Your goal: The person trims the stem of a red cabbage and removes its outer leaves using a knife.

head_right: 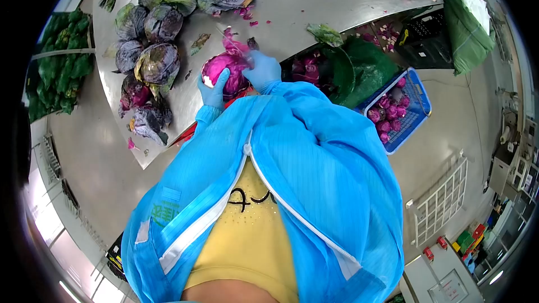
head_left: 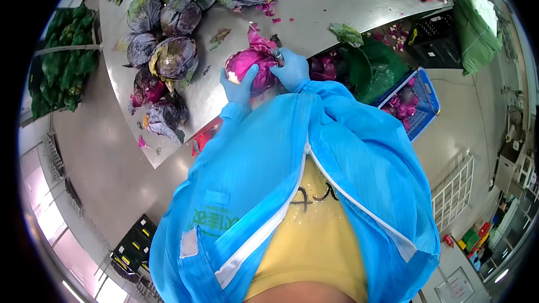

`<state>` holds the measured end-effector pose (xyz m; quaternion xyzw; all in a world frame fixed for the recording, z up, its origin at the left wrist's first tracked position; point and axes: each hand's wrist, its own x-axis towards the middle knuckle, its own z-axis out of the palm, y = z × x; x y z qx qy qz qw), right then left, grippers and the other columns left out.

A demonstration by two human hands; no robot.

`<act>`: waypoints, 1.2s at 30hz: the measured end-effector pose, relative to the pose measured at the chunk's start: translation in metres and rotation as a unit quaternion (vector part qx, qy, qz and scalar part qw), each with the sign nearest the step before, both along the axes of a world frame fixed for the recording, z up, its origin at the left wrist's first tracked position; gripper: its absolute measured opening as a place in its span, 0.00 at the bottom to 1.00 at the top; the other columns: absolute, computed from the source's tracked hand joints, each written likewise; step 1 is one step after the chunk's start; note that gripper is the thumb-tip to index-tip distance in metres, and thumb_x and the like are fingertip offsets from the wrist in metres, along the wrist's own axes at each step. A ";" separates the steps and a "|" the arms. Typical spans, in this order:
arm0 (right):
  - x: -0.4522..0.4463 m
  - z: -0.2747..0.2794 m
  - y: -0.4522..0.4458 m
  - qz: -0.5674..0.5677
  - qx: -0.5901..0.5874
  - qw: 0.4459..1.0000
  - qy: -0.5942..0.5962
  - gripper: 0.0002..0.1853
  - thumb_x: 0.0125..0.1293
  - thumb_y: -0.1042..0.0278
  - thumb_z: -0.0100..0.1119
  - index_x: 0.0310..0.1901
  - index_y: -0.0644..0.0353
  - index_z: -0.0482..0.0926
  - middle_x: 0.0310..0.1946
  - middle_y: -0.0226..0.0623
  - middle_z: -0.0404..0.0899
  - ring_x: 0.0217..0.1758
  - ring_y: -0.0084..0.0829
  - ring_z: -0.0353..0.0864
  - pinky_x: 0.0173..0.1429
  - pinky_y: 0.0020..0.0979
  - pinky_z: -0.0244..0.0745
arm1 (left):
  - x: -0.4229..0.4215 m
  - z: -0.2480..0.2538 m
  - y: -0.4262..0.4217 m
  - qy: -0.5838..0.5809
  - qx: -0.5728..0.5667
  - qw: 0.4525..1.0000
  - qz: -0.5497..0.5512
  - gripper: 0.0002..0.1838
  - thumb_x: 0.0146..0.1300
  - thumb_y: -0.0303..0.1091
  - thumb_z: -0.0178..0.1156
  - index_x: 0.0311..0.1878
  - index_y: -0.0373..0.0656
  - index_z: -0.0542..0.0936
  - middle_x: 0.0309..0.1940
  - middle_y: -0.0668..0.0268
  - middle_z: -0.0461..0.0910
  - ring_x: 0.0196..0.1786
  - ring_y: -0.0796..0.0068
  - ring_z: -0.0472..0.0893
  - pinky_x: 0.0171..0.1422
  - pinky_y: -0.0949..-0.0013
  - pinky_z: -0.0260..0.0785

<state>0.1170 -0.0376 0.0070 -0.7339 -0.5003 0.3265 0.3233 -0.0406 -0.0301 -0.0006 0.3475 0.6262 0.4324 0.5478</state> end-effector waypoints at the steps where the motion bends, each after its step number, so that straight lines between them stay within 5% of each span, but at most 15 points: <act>1: -0.001 0.001 0.000 0.026 0.014 0.999 -0.015 0.20 0.45 0.54 0.66 0.39 0.57 0.80 0.33 0.45 0.81 0.38 0.46 0.81 0.43 0.40 0.75 | 0.004 0.014 -0.004 -0.066 -0.037 0.996 0.047 0.58 0.40 0.40 0.77 0.69 0.40 0.46 0.63 0.51 0.56 0.61 0.56 0.67 0.59 0.54 0.70; 5: 0.017 -0.033 0.008 -0.055 0.069 0.996 0.021 0.19 0.44 0.54 0.68 0.31 0.61 0.78 0.25 0.45 0.78 0.30 0.46 0.79 0.37 0.38 0.74 | -0.017 -0.002 -0.006 -0.006 -0.024 1.000 0.010 0.59 0.40 0.37 0.76 0.69 0.39 0.44 0.63 0.49 0.57 0.61 0.55 0.68 0.57 0.57 0.72; 7: 0.039 -0.032 0.010 -0.076 -0.076 0.994 -0.011 0.22 0.45 0.52 0.68 0.34 0.64 0.79 0.27 0.47 0.80 0.31 0.44 0.80 0.39 0.37 0.75 | -0.018 0.008 -0.003 -0.105 -0.104 0.989 0.021 0.56 0.41 0.34 0.76 0.68 0.40 0.46 0.61 0.49 0.60 0.58 0.55 0.70 0.56 0.54 0.73; 9: 0.049 -0.049 0.006 -0.115 -0.051 0.992 -0.024 0.21 0.45 0.53 0.66 0.36 0.62 0.80 0.32 0.49 0.80 0.38 0.49 0.80 0.43 0.41 0.74 | -0.028 0.011 -0.002 -0.130 -0.090 0.987 -0.004 0.49 0.47 0.36 0.72 0.67 0.40 0.52 0.59 0.51 0.64 0.59 0.56 0.71 0.58 0.51 0.71; 12: 0.088 -0.054 0.000 -0.157 -0.066 0.985 -0.016 0.22 0.44 0.52 0.67 0.38 0.59 0.80 0.34 0.47 0.81 0.41 0.47 0.81 0.45 0.42 0.74 | -0.054 -0.017 0.001 -0.352 -0.157 0.922 -0.024 0.37 0.55 0.41 0.65 0.65 0.41 0.60 0.60 0.54 0.67 0.60 0.53 0.70 0.63 0.46 0.65; 15: 0.124 -0.052 -0.017 -0.092 -0.067 0.987 -0.116 0.25 0.44 0.58 0.70 0.45 0.59 0.78 0.39 0.46 0.79 0.41 0.43 0.80 0.47 0.41 0.74 | -0.052 -0.024 0.010 -0.404 -0.147 0.901 -0.049 0.37 0.55 0.40 0.64 0.66 0.42 0.59 0.61 0.54 0.66 0.61 0.53 0.69 0.64 0.44 0.63; 17: 0.125 -0.026 -0.030 -0.144 -0.047 0.967 -0.207 0.31 0.43 0.59 0.72 0.53 0.51 0.74 0.51 0.44 0.72 0.49 0.44 0.77 0.48 0.40 0.75 | -0.037 -0.010 0.021 -0.395 -0.107 0.908 -0.092 0.38 0.53 0.34 0.65 0.66 0.43 0.59 0.61 0.54 0.65 0.61 0.55 0.70 0.64 0.46 0.63; 19: 0.120 -0.014 -0.033 -0.192 -0.067 0.957 -0.209 0.31 0.45 0.57 0.71 0.54 0.48 0.72 0.53 0.41 0.67 0.49 0.43 0.76 0.47 0.39 0.75 | -0.016 0.020 0.030 -0.220 -0.019 0.957 -0.188 0.42 0.48 0.27 0.68 0.66 0.43 0.59 0.60 0.55 0.65 0.61 0.57 0.69 0.65 0.49 0.64; 21: 0.105 -0.003 -0.034 -0.171 0.093 0.962 -0.193 0.29 0.46 0.58 0.70 0.52 0.50 0.73 0.50 0.41 0.69 0.45 0.41 0.77 0.46 0.38 0.75 | -0.010 0.014 0.045 -0.188 -0.034 0.959 -0.210 0.47 0.40 0.26 0.73 0.66 0.42 0.59 0.60 0.56 0.66 0.61 0.60 0.69 0.66 0.56 0.63; 23: 0.086 -0.010 -0.030 -0.089 0.173 0.980 -0.047 0.26 0.49 0.52 0.67 0.49 0.55 0.76 0.41 0.40 0.74 0.42 0.38 0.78 0.43 0.35 0.74 | -0.013 -0.014 0.059 -0.020 0.060 0.948 -0.313 0.52 0.35 0.32 0.77 0.66 0.40 0.58 0.60 0.57 0.66 0.62 0.62 0.68 0.67 0.60 0.62; 25: 0.067 -0.003 -0.019 -0.005 0.083 0.995 0.053 0.32 0.48 0.42 0.65 0.51 0.56 0.76 0.44 0.43 0.76 0.45 0.39 0.78 0.48 0.34 0.73 | -0.011 -0.015 0.066 -0.028 0.062 0.939 -0.337 0.56 0.31 0.36 0.79 0.66 0.39 0.58 0.61 0.58 0.65 0.63 0.64 0.67 0.68 0.63 0.61; 27: 0.055 -0.012 -0.007 0.055 0.065 0.996 0.005 0.35 0.48 0.40 0.64 0.54 0.56 0.74 0.43 0.45 0.77 0.46 0.44 0.78 0.52 0.38 0.72 | -0.011 -0.018 0.068 -0.043 0.076 0.934 -0.347 0.55 0.32 0.37 0.79 0.66 0.39 0.58 0.61 0.56 0.65 0.64 0.63 0.66 0.68 0.63 0.60; 30: 0.045 -0.027 0.003 0.077 0.066 0.991 0.090 0.33 0.49 0.44 0.63 0.55 0.54 0.74 0.41 0.45 0.77 0.47 0.44 0.77 0.53 0.39 0.72 | -0.015 -0.027 0.059 0.006 0.098 0.964 -0.248 0.54 0.35 0.37 0.78 0.67 0.38 0.57 0.60 0.53 0.64 0.64 0.60 0.65 0.67 0.61 0.62; 34: 0.030 0.004 0.007 0.089 0.079 0.988 -0.103 0.25 0.49 0.52 0.61 0.49 0.52 0.75 0.38 0.41 0.78 0.42 0.43 0.79 0.46 0.41 0.74 | 0.003 0.021 0.027 -0.190 -0.060 0.972 -0.125 0.53 0.45 0.36 0.74 0.69 0.39 0.49 0.60 0.50 0.63 0.59 0.55 0.70 0.58 0.54 0.72; 36: 0.023 0.009 0.007 0.103 0.052 0.980 -0.165 0.19 0.50 0.56 0.60 0.45 0.51 0.75 0.36 0.37 0.79 0.36 0.42 0.80 0.39 0.42 0.75 | 0.015 0.005 0.023 -0.170 -0.060 0.983 -0.041 0.53 0.45 0.36 0.74 0.69 0.39 0.50 0.60 0.50 0.63 0.58 0.55 0.71 0.57 0.54 0.73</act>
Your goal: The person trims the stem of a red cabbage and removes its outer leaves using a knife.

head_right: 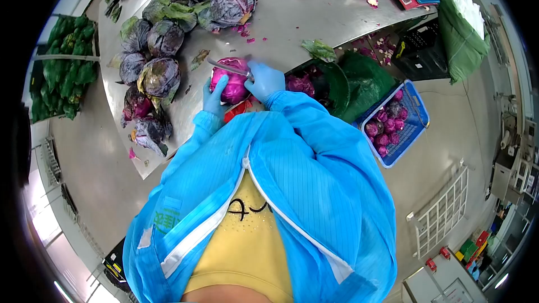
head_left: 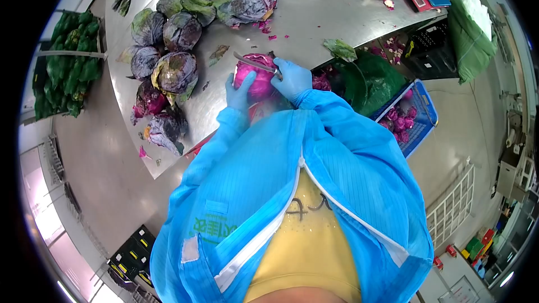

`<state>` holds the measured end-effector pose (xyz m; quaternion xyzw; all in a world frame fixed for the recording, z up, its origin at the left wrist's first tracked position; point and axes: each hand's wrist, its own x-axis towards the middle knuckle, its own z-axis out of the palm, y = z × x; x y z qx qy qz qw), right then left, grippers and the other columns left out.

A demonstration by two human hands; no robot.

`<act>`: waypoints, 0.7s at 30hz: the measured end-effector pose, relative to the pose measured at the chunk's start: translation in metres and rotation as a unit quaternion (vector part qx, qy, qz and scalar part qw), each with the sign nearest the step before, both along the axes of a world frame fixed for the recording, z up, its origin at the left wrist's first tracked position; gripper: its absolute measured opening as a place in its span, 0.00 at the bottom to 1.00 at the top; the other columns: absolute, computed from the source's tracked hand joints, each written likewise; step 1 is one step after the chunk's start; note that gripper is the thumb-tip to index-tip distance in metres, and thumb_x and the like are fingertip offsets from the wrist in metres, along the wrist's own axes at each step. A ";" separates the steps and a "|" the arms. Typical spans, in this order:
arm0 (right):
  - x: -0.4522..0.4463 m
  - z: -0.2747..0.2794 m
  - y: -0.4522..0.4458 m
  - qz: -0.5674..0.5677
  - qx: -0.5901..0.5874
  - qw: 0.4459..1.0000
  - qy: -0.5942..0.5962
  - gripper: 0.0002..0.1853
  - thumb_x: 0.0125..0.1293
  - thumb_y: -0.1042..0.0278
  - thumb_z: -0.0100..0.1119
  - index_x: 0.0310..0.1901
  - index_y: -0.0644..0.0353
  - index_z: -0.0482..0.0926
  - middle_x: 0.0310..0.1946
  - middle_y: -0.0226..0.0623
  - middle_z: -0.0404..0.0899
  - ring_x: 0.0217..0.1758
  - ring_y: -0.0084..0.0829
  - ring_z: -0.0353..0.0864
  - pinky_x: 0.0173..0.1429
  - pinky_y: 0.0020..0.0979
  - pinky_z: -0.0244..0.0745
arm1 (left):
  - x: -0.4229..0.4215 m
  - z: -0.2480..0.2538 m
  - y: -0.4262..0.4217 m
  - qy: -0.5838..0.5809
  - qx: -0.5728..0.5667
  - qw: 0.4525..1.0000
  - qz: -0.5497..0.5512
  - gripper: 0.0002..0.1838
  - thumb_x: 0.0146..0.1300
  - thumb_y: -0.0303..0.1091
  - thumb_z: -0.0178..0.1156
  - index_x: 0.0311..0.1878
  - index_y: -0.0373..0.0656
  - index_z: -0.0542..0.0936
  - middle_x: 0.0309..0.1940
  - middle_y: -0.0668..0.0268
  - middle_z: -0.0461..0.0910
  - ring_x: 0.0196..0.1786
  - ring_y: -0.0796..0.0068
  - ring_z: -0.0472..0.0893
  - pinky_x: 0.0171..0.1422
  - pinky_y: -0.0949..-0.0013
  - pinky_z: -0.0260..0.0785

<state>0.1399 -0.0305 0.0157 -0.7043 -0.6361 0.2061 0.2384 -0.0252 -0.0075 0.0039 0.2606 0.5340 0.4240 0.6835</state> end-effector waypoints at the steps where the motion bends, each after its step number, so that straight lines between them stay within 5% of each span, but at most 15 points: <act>1: -0.002 -0.004 -0.001 0.006 -0.004 1.000 0.001 0.19 0.50 0.56 0.60 0.45 0.51 0.75 0.36 0.37 0.79 0.36 0.42 0.80 0.39 0.42 0.75 | 0.007 -0.002 -0.005 0.026 -0.014 0.997 0.075 0.52 0.45 0.36 0.74 0.69 0.39 0.50 0.60 0.50 0.63 0.56 0.55 0.72 0.56 0.55 0.73; 4: 0.003 -0.012 0.008 0.009 0.067 0.996 0.058 0.17 0.50 0.57 0.60 0.42 0.53 0.76 0.33 0.39 0.79 0.36 0.43 0.80 0.40 0.42 0.75 | 0.009 0.006 -0.005 0.051 -0.024 0.995 0.082 0.53 0.43 0.39 0.75 0.68 0.38 0.53 0.60 0.50 0.63 0.57 0.55 0.72 0.57 0.56 0.73; 6: 0.016 -0.016 0.024 -0.146 0.003 0.979 0.139 0.14 0.51 0.57 0.60 0.37 0.55 0.78 0.30 0.41 0.80 0.37 0.44 0.80 0.41 0.42 0.75 | 0.005 0.000 -0.002 0.068 -0.021 0.996 0.056 0.54 0.41 0.41 0.76 0.68 0.38 0.54 0.60 0.50 0.63 0.57 0.55 0.72 0.58 0.58 0.72; 10: 0.054 -0.048 0.050 -0.246 0.026 0.960 0.133 0.12 0.51 0.59 0.60 0.35 0.56 0.79 0.29 0.44 0.80 0.36 0.45 0.80 0.42 0.42 0.74 | -0.004 -0.019 -0.002 0.271 0.179 0.943 -0.076 0.56 0.34 0.50 0.78 0.65 0.36 0.59 0.60 0.50 0.63 0.62 0.56 0.67 0.64 0.60 0.65; 13: 0.074 -0.036 0.045 -0.257 -0.123 0.953 0.105 0.17 0.51 0.58 0.63 0.42 0.54 0.80 0.35 0.44 0.80 0.39 0.44 0.79 0.46 0.40 0.74 | -0.003 -0.016 -0.005 0.321 0.226 0.913 -0.113 0.57 0.33 0.51 0.78 0.65 0.34 0.59 0.61 0.49 0.62 0.65 0.57 0.64 0.67 0.61 0.61; 16: 0.064 -0.029 0.019 -0.078 0.012 0.988 0.131 0.34 0.47 0.40 0.66 0.54 0.51 0.77 0.53 0.42 0.71 0.55 0.42 0.73 0.58 0.37 0.68 | 0.000 0.000 -0.008 0.294 0.217 0.925 -0.108 0.61 0.31 0.48 0.79 0.66 0.31 0.55 0.61 0.48 0.61 0.64 0.57 0.65 0.67 0.62 0.61; 21: 0.042 -0.033 0.007 0.033 -0.042 0.991 0.119 0.34 0.52 0.42 0.65 0.56 0.56 0.75 0.52 0.42 0.74 0.56 0.40 0.73 0.60 0.35 0.67 | -0.001 0.005 -0.005 0.256 0.179 0.944 -0.110 0.60 0.32 0.46 0.80 0.65 0.29 0.55 0.61 0.48 0.62 0.62 0.58 0.67 0.65 0.63 0.64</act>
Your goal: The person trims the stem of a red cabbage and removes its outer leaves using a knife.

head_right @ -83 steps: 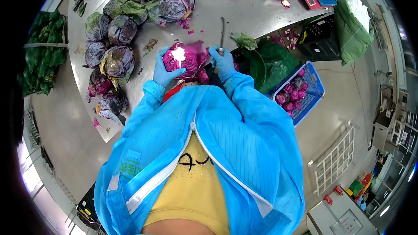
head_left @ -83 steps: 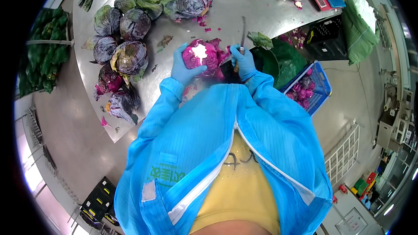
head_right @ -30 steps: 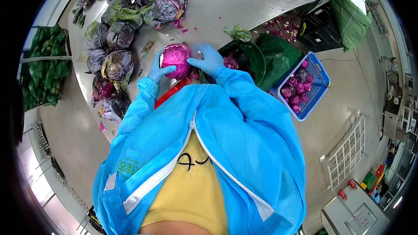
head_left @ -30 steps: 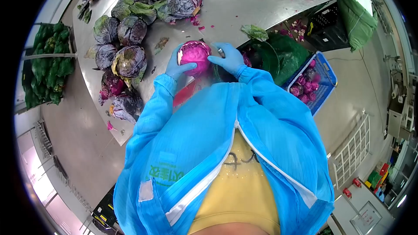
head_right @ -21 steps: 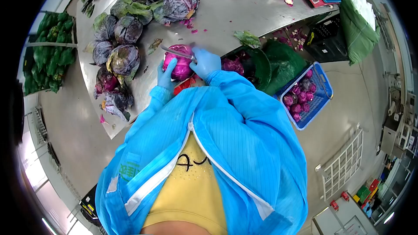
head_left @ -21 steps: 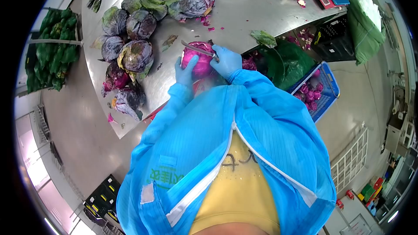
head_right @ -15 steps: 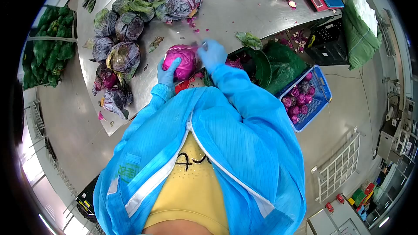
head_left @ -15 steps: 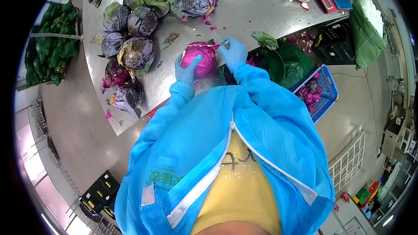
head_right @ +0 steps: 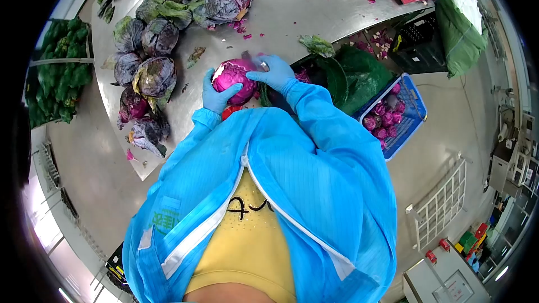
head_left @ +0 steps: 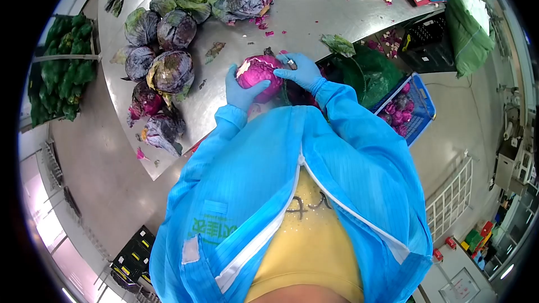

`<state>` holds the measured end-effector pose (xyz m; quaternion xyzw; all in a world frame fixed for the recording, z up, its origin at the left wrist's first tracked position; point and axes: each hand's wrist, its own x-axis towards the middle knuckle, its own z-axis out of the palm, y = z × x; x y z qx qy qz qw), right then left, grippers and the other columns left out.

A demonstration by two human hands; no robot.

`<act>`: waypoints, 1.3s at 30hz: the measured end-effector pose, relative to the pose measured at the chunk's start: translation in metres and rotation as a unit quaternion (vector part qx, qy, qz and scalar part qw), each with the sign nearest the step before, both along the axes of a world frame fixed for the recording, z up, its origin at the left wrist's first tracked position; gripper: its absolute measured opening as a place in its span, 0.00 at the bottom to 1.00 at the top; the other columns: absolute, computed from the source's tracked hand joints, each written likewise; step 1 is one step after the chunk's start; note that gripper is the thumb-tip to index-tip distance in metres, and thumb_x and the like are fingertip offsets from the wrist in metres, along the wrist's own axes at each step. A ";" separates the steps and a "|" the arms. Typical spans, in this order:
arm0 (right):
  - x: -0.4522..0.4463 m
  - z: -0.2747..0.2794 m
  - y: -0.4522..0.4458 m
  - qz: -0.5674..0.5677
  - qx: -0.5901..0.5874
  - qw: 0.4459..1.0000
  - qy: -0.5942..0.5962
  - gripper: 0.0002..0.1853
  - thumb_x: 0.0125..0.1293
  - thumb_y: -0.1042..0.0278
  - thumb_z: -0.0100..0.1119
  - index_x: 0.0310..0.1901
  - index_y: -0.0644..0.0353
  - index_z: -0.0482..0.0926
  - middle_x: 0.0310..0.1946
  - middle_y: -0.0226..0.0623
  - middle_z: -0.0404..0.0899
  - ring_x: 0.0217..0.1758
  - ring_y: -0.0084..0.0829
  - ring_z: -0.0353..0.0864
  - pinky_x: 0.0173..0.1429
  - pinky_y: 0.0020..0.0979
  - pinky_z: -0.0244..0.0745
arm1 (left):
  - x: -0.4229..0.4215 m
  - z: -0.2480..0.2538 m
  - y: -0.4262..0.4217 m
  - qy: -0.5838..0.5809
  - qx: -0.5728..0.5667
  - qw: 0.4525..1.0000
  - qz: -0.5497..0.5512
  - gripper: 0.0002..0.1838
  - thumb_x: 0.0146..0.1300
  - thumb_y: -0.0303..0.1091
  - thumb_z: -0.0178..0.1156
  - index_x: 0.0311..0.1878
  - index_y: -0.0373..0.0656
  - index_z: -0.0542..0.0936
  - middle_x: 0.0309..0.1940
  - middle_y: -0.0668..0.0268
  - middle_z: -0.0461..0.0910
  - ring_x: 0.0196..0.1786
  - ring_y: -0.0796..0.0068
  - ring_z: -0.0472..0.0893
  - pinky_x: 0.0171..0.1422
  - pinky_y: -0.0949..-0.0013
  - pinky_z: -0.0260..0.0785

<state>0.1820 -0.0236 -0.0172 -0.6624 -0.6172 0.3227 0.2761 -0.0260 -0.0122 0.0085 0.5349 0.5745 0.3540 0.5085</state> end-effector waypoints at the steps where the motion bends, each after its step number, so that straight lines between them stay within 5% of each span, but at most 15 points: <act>1: -0.002 -0.006 -0.001 -0.002 -0.033 0.992 0.124 0.35 0.52 0.39 0.63 0.55 0.56 0.75 0.51 0.42 0.75 0.55 0.40 0.74 0.60 0.35 0.67 | 0.001 0.004 0.001 -0.027 -0.026 0.999 -0.006 0.60 0.32 0.46 0.80 0.64 0.28 0.55 0.60 0.48 0.63 0.62 0.58 0.68 0.65 0.63 0.64; 2: -0.001 -0.012 -0.002 -0.002 -0.065 0.967 0.246 0.35 0.52 0.37 0.62 0.55 0.56 0.75 0.50 0.42 0.77 0.54 0.40 0.76 0.60 0.36 0.67 | 0.001 0.002 0.002 -0.027 -0.026 0.999 -0.006 0.60 0.32 0.46 0.80 0.64 0.28 0.55 0.60 0.48 0.63 0.62 0.58 0.68 0.65 0.63 0.64; 4: -0.002 -0.007 -0.006 -0.003 -0.036 0.973 0.226 0.33 0.54 0.40 0.61 0.54 0.57 0.75 0.46 0.44 0.79 0.51 0.41 0.78 0.57 0.35 0.70 | -0.003 -0.004 0.004 0.012 0.008 0.999 -0.029 0.59 0.32 0.46 0.79 0.64 0.28 0.57 0.59 0.48 0.64 0.60 0.58 0.69 0.63 0.63 0.66; 11: 0.008 -0.003 -0.013 -0.010 0.008 1.000 -0.026 0.21 0.51 0.57 0.60 0.47 0.54 0.79 0.37 0.43 0.81 0.41 0.42 0.80 0.47 0.39 0.75 | -0.016 -0.029 0.012 0.089 0.082 0.990 -0.077 0.52 0.34 0.45 0.79 0.61 0.33 0.61 0.56 0.52 0.68 0.56 0.62 0.72 0.60 0.64 0.69; 14: 0.005 -0.025 -0.015 -0.125 0.014 0.992 -0.021 0.17 0.51 0.59 0.60 0.43 0.53 0.79 0.32 0.45 0.80 0.37 0.44 0.80 0.43 0.40 0.76 | -0.016 -0.035 0.018 -0.005 0.020 0.998 -0.059 0.54 0.34 0.46 0.79 0.62 0.31 0.60 0.56 0.50 0.67 0.57 0.59 0.72 0.60 0.63 0.69; 17: 0.002 -0.025 -0.019 -0.209 -0.119 0.968 -0.066 0.19 0.51 0.59 0.62 0.46 0.52 0.79 0.36 0.44 0.79 0.39 0.44 0.80 0.45 0.39 0.75 | -0.023 -0.043 0.016 -0.122 -0.039 0.991 -0.033 0.50 0.38 0.41 0.78 0.62 0.34 0.59 0.56 0.51 0.68 0.55 0.60 0.73 0.57 0.61 0.72; 19: 0.005 -0.010 -0.022 -0.211 0.009 0.976 -0.059 0.23 0.51 0.53 0.64 0.49 0.51 0.78 0.44 0.42 0.76 0.44 0.42 0.79 0.49 0.37 0.74 | -0.022 -0.039 0.016 -0.141 -0.043 0.988 -0.033 0.51 0.37 0.41 0.78 0.62 0.34 0.59 0.56 0.51 0.68 0.55 0.60 0.73 0.57 0.61 0.72; 22: -0.001 0.031 -0.010 -0.101 0.056 0.990 0.079 0.29 0.50 0.47 0.66 0.53 0.51 0.76 0.50 0.39 0.72 0.48 0.41 0.77 0.52 0.36 0.73 | -0.022 -0.037 0.017 -0.147 -0.052 0.987 -0.037 0.51 0.36 0.41 0.78 0.62 0.33 0.60 0.56 0.51 0.68 0.55 0.60 0.74 0.58 0.62 0.72; 26: -0.008 0.038 0.013 0.023 0.113 0.992 0.049 0.31 0.50 0.44 0.67 0.55 0.51 0.77 0.49 0.38 0.76 0.48 0.38 0.78 0.54 0.35 0.71 | -0.023 -0.042 0.018 -0.120 -0.032 0.991 -0.060 0.48 0.39 0.33 0.77 0.63 0.40 0.60 0.55 0.54 0.69 0.55 0.60 0.74 0.56 0.56 0.73; 28: -0.005 0.032 0.024 0.101 0.027 0.993 0.046 0.29 0.52 0.45 0.66 0.53 0.51 0.78 0.46 0.39 0.78 0.49 0.39 0.77 0.55 0.35 0.70 | -0.021 -0.032 0.017 -0.102 -0.029 0.993 -0.057 0.50 0.36 0.37 0.78 0.63 0.36 0.60 0.55 0.53 0.69 0.55 0.60 0.74 0.57 0.60 0.73; 30: -0.004 0.024 0.025 0.115 0.102 0.988 0.032 0.26 0.54 0.45 0.63 0.51 0.51 0.78 0.40 0.39 0.80 0.43 0.38 0.80 0.48 0.35 0.74 | -0.021 -0.030 0.017 -0.087 -0.028 0.994 -0.055 0.53 0.33 0.40 0.79 0.62 0.33 0.60 0.56 0.52 0.69 0.55 0.61 0.74 0.57 0.63 0.72; 33: -0.004 0.030 0.020 0.132 0.113 0.984 -0.029 0.19 0.56 0.51 0.61 0.46 0.50 0.79 0.37 0.35 0.80 0.39 0.37 0.81 0.42 0.36 0.76 | -0.020 -0.030 0.017 -0.075 -0.016 0.995 -0.065 0.53 0.32 0.40 0.79 0.62 0.33 0.60 0.56 0.52 0.69 0.55 0.62 0.74 0.57 0.64 0.72; 35: -0.006 0.034 0.017 0.185 0.166 0.943 -0.222 0.12 0.55 0.56 0.60 0.39 0.49 0.79 0.32 0.31 0.80 0.35 0.36 0.80 0.37 0.38 0.75 | -0.014 -0.009 0.014 -0.088 0.036 0.988 -0.122 0.51 0.35 0.39 0.79 0.62 0.36 0.61 0.54 0.54 0.70 0.54 0.62 0.75 0.59 0.64 0.70; 38: -0.006 0.018 0.018 0.093 0.280 0.946 -0.132 0.08 0.54 0.58 0.59 0.34 0.49 0.77 0.30 0.32 0.79 0.32 0.37 0.79 0.36 0.39 0.74 | -0.015 -0.006 0.009 0.032 0.017 0.996 -0.087 0.54 0.33 0.44 0.79 0.63 0.35 0.60 0.55 0.54 0.70 0.55 0.61 0.74 0.60 0.64 0.68; 39: -0.004 0.011 0.023 0.014 0.222 0.965 -0.140 0.09 0.55 0.57 0.57 0.34 0.50 0.77 0.30 0.36 0.79 0.34 0.40 0.79 0.37 0.40 0.74 | -0.015 -0.009 0.011 0.060 0.062 0.992 -0.091 0.56 0.30 0.49 0.79 0.63 0.35 0.61 0.56 0.53 0.68 0.57 0.60 0.72 0.62 0.63 0.66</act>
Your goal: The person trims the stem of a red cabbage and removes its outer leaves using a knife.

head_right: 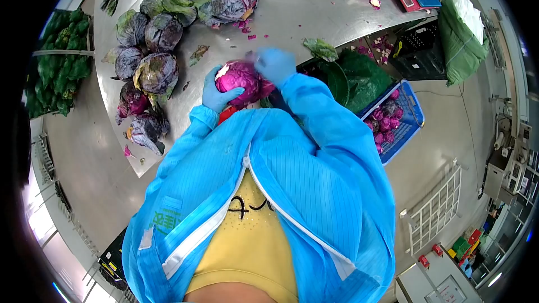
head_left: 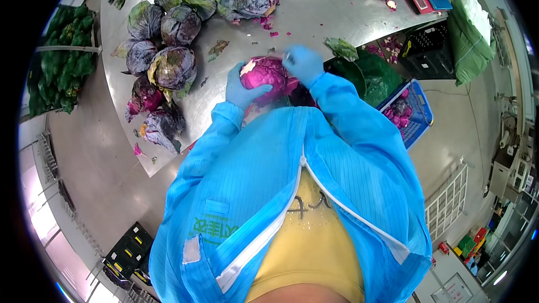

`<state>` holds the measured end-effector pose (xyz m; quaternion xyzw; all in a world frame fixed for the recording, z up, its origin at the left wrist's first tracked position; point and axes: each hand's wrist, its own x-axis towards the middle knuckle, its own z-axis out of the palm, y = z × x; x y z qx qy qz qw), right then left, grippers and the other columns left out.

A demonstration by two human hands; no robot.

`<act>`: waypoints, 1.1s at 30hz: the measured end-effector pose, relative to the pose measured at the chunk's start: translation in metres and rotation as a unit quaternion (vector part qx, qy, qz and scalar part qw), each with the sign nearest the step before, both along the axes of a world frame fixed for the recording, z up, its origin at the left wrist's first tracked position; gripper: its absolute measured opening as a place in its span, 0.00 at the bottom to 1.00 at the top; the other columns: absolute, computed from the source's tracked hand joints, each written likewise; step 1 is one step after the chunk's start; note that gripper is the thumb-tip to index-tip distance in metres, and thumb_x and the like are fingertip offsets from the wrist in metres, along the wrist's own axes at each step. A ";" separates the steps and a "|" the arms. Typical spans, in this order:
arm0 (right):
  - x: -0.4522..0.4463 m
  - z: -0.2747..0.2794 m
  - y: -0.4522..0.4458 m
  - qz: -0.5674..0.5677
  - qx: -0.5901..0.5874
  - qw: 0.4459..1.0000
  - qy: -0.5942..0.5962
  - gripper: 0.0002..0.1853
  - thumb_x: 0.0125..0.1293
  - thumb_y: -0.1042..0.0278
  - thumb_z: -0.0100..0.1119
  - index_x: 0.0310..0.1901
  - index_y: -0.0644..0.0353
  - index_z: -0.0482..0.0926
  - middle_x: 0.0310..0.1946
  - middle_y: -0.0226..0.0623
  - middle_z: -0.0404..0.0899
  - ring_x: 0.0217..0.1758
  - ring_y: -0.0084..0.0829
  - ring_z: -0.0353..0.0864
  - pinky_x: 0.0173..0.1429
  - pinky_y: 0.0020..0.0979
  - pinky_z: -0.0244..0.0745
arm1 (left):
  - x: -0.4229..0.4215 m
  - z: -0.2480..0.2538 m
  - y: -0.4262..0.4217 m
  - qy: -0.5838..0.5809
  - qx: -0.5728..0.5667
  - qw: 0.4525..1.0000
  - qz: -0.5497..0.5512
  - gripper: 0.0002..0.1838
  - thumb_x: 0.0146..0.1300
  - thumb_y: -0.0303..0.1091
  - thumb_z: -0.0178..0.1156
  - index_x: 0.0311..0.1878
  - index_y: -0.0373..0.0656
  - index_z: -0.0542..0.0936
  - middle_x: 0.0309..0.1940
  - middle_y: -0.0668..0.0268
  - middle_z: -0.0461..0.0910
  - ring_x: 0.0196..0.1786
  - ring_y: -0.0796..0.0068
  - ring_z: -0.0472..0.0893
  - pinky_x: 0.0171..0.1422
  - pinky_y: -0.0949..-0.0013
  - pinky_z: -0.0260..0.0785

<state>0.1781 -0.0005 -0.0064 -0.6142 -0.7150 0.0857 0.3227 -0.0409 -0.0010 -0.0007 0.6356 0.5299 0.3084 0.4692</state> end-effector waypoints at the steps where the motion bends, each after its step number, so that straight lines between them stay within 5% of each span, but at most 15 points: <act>1: 0.005 0.001 0.008 -0.084 -0.110 0.990 0.005 0.10 0.56 0.56 0.56 0.35 0.51 0.78 0.31 0.39 0.79 0.35 0.42 0.79 0.39 0.41 0.74 | 0.000 0.001 -0.005 0.001 -0.004 1.000 -0.001 0.56 0.30 0.49 0.79 0.63 0.35 0.61 0.56 0.53 0.68 0.57 0.60 0.72 0.62 0.63 0.66; 3: 0.018 -0.010 0.017 -0.150 -0.202 0.967 -0.049 0.11 0.56 0.55 0.58 0.36 0.51 0.78 0.31 0.42 0.79 0.37 0.44 0.79 0.40 0.43 0.73 | 0.004 0.007 -0.002 0.081 0.066 0.994 -0.036 0.57 0.29 0.51 0.79 0.63 0.35 0.62 0.57 0.51 0.67 0.59 0.58 0.70 0.65 0.62 0.63; 6: 0.029 -0.009 0.003 -0.185 -0.275 0.943 -0.032 0.15 0.55 0.51 0.60 0.40 0.50 0.79 0.36 0.41 0.79 0.38 0.43 0.79 0.42 0.43 0.73 | 0.001 0.006 -0.004 0.056 0.052 0.996 -0.045 0.59 0.26 0.50 0.79 0.64 0.36 0.61 0.58 0.51 0.65 0.61 0.57 0.68 0.66 0.61 0.62; 9: 0.019 0.004 -0.016 -0.176 -0.158 0.966 0.104 0.23 0.53 0.46 0.63 0.47 0.49 0.79 0.41 0.40 0.78 0.40 0.42 0.80 0.45 0.40 0.73 | -0.006 -0.003 -0.007 0.023 0.059 0.997 -0.053 0.61 0.24 0.49 0.80 0.65 0.37 0.60 0.58 0.51 0.64 0.61 0.56 0.68 0.66 0.61 0.63; 13: -0.006 0.013 -0.007 0.036 -0.126 0.968 0.214 0.31 0.50 0.41 0.66 0.53 0.51 0.77 0.44 0.38 0.76 0.48 0.38 0.77 0.52 0.37 0.72 | -0.010 0.001 -0.006 0.085 0.126 0.982 -0.109 0.61 0.24 0.49 0.80 0.66 0.39 0.59 0.58 0.52 0.63 0.62 0.55 0.67 0.67 0.60 0.62; 17: -0.013 0.014 -0.003 0.195 -0.126 0.958 0.168 0.23 0.55 0.45 0.62 0.46 0.53 0.78 0.42 0.41 0.74 0.48 0.40 0.75 0.53 0.37 0.69 | -0.007 0.011 -0.013 0.101 0.101 0.984 -0.107 0.63 0.24 0.49 0.80 0.68 0.40 0.58 0.59 0.52 0.63 0.62 0.55 0.66 0.67 0.59 0.61; 22: -0.022 0.017 -0.012 0.192 -0.113 0.952 0.210 0.20 0.55 0.47 0.62 0.41 0.54 0.76 0.40 0.40 0.73 0.47 0.42 0.73 0.51 0.38 0.69 | 0.004 0.008 -0.029 0.001 0.010 1.000 0.010 0.68 0.27 0.49 0.81 0.68 0.30 0.49 0.60 0.50 0.63 0.62 0.59 0.67 0.65 0.62 0.64; 25: -0.021 0.025 -0.015 0.179 -0.132 0.965 0.140 0.17 0.54 0.54 0.65 0.39 0.56 0.77 0.37 0.40 0.75 0.44 0.39 0.76 0.49 0.37 0.71 | 0.009 0.026 -0.032 -0.051 -0.052 0.997 -0.002 0.63 0.31 0.46 0.80 0.67 0.29 0.51 0.61 0.49 0.63 0.62 0.60 0.68 0.65 0.62 0.64; 28: -0.001 0.001 -0.016 0.021 -0.213 0.916 0.338 0.12 0.52 0.64 0.62 0.35 0.61 0.76 0.30 0.44 0.78 0.31 0.34 0.80 0.39 0.34 0.75 | 0.002 0.017 -0.027 -0.058 -0.058 0.996 -0.014 0.60 0.32 0.43 0.80 0.67 0.32 0.53 0.60 0.51 0.65 0.60 0.61 0.70 0.64 0.63 0.65; 33: 0.048 -0.039 -0.030 -0.178 -0.177 0.963 0.096 0.15 0.49 0.63 0.64 0.38 0.58 0.77 0.31 0.44 0.76 0.36 0.42 0.79 0.42 0.38 0.74 | -0.009 -0.002 -0.024 -0.121 -0.073 0.990 -0.018 0.55 0.36 0.38 0.78 0.67 0.38 0.56 0.59 0.53 0.66 0.60 0.62 0.70 0.64 0.63 0.66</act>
